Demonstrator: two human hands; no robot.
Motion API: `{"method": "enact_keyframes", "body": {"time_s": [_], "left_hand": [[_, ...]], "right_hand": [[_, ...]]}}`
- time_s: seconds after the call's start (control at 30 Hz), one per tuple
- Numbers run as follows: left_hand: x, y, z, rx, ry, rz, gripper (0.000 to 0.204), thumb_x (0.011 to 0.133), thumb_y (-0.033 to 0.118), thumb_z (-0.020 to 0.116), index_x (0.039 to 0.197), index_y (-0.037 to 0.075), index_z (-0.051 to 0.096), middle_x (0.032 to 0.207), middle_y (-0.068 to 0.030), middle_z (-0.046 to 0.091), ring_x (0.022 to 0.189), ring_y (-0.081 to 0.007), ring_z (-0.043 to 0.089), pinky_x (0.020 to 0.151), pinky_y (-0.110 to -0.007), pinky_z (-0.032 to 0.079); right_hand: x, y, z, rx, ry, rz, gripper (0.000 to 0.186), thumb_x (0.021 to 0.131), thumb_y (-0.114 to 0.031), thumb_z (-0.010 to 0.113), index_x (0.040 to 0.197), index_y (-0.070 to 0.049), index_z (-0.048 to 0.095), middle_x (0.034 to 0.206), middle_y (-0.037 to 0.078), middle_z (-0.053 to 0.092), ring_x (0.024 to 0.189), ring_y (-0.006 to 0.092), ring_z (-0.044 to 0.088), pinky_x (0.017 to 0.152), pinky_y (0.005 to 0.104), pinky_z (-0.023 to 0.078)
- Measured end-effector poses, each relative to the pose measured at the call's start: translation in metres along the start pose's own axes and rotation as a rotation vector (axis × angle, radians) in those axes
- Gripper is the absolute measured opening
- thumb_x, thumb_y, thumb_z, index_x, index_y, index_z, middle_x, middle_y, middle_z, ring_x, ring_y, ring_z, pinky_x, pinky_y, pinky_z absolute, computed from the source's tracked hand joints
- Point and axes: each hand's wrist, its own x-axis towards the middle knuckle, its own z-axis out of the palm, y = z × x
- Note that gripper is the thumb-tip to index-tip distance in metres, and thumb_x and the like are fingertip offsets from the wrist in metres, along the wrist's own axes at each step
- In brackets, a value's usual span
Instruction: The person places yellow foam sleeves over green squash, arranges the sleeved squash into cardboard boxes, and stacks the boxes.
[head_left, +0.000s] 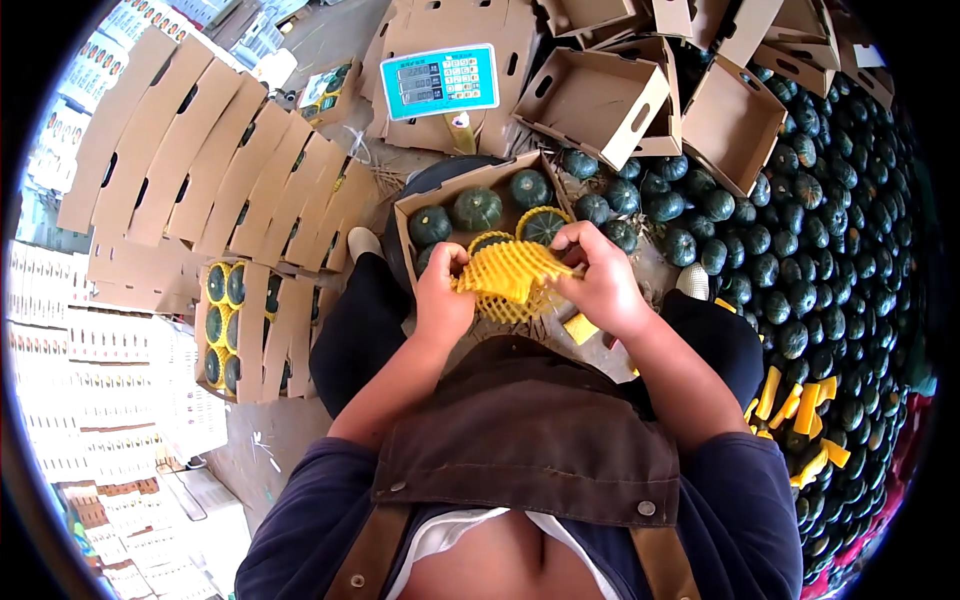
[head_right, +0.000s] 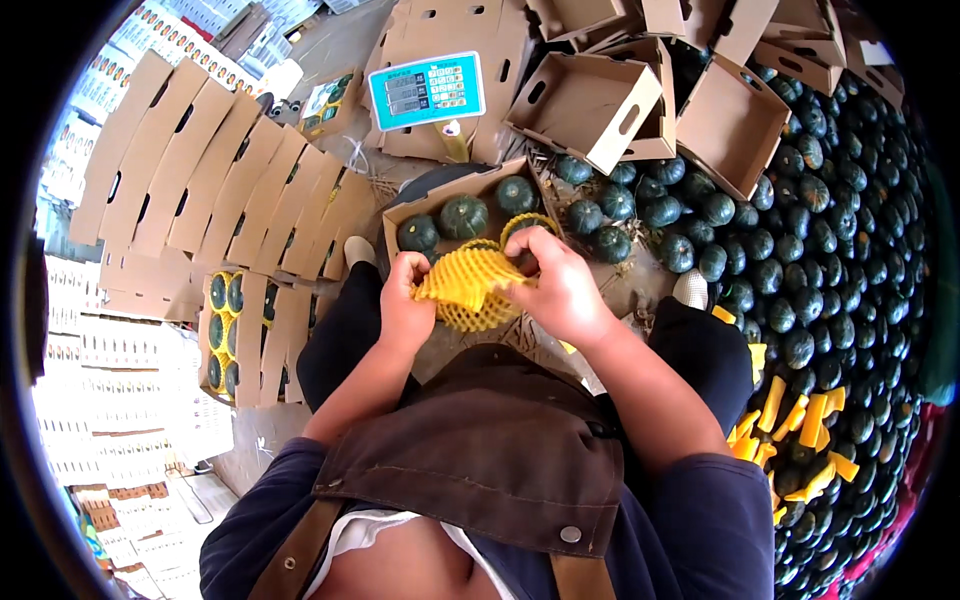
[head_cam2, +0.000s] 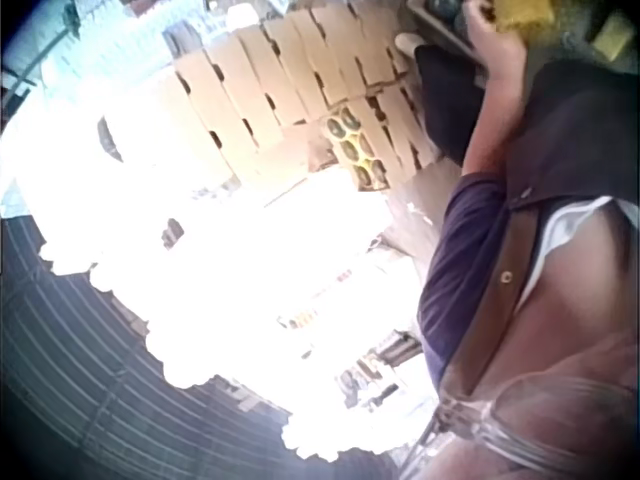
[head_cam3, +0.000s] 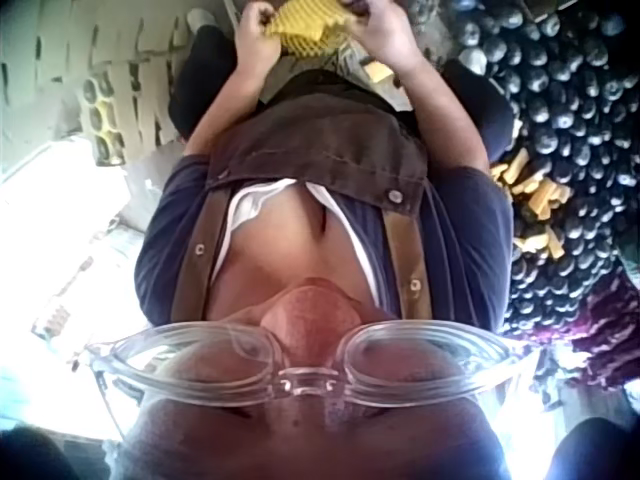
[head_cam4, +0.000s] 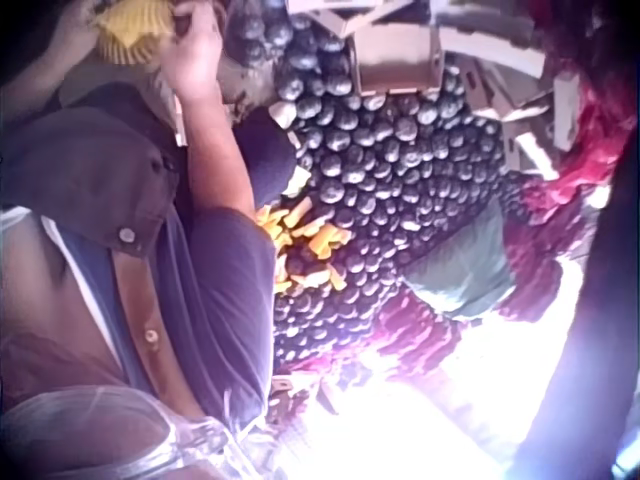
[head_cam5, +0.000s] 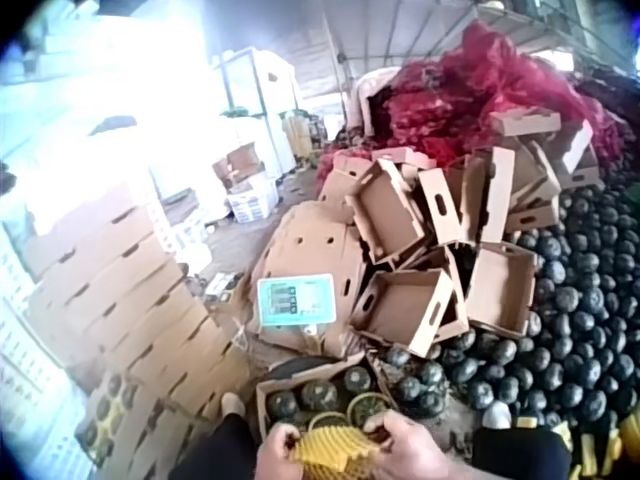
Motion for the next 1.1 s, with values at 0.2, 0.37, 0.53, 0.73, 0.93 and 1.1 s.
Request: {"method": "enact_keyframes", "body": {"time_s": [0.2, 0.37, 0.53, 0.73, 0.93, 1.1], "left_hand": [[0.003, -0.013, 0.026, -0.519, 0.004, -0.187, 0.035, 0.074, -0.007, 0.057, 0.105, 0.007, 0.046, 0.100, -0.0072, 0.055, 0.085, -0.0160, 0.055, 0.077, -0.028, 0.045], [0.000, 0.018, -0.009, -1.701, -0.576, -0.541, 0.047, 0.087, 0.027, 0.056, 0.125, 0.003, 0.042, 0.101, -0.0095, 0.058, 0.063, -0.0143, 0.055, 0.048, -0.023, 0.042], [-0.001, -0.009, 0.036, -1.344, -0.292, -0.816, 0.019, 0.091, 0.022, 0.052, 0.100, 0.005, 0.054, 0.069, -0.0006, 0.054, 0.048, -0.0085, 0.046, 0.043, -0.021, 0.037], [0.009, -0.089, 0.034, 0.011, -0.353, -0.370, 0.030, 0.078, 0.019, 0.064, 0.100, 0.001, 0.054, 0.098, -0.0102, 0.056, 0.087, -0.0201, 0.057, 0.076, -0.031, 0.045], [0.037, -0.160, 0.022, 0.972, -0.443, -0.260, 0.094, 0.066, 0.040, 0.073, 0.139, 0.012, 0.022, 0.131, -0.0283, 0.028, 0.119, -0.0432, 0.032, 0.104, -0.053, 0.012], [0.050, -0.152, 0.025, 1.062, -0.601, -0.432, 0.098, 0.064, 0.050, 0.070, 0.142, 0.017, 0.019, 0.134, -0.0301, 0.025, 0.123, -0.0446, 0.028, 0.106, -0.054, 0.003]], "right_hand": [[-0.006, 0.022, 0.037, 0.811, -0.169, 0.509, 0.037, 0.094, -0.035, 0.042, 0.107, -0.002, 0.055, 0.102, 0.005, 0.058, 0.091, 0.0114, 0.052, 0.080, 0.0258, 0.041], [0.003, 0.026, 0.040, 1.592, -0.113, 0.664, 0.036, 0.096, -0.033, 0.039, 0.100, -0.002, 0.056, 0.101, 0.010, 0.061, 0.094, 0.0190, 0.057, 0.086, 0.0312, 0.043], [-0.010, 0.014, 0.039, 1.730, -0.378, 0.986, 0.053, 0.094, -0.045, 0.036, 0.120, 0.000, 0.048, 0.112, 0.011, 0.059, 0.103, 0.0238, 0.057, 0.091, 0.0368, 0.044], [0.006, 0.008, 0.015, 1.555, -0.335, 0.725, 0.049, 0.084, -0.027, 0.059, 0.119, 0.005, 0.047, 0.111, 0.015, 0.059, 0.102, 0.0233, 0.058, 0.090, 0.0354, 0.045], [0.011, 0.002, 0.018, 0.853, -0.699, 0.720, 0.045, 0.085, -0.034, 0.060, 0.111, 0.003, 0.056, 0.104, 0.009, 0.063, 0.095, 0.0133, 0.056, 0.083, 0.0294, 0.044], [0.016, -0.001, 0.024, 0.089, -1.020, 0.412, 0.047, 0.083, -0.043, 0.058, 0.085, 0.004, 0.057, 0.078, 0.023, 0.059, 0.075, 0.0352, 0.058, 0.067, 0.0394, 0.045]]}}
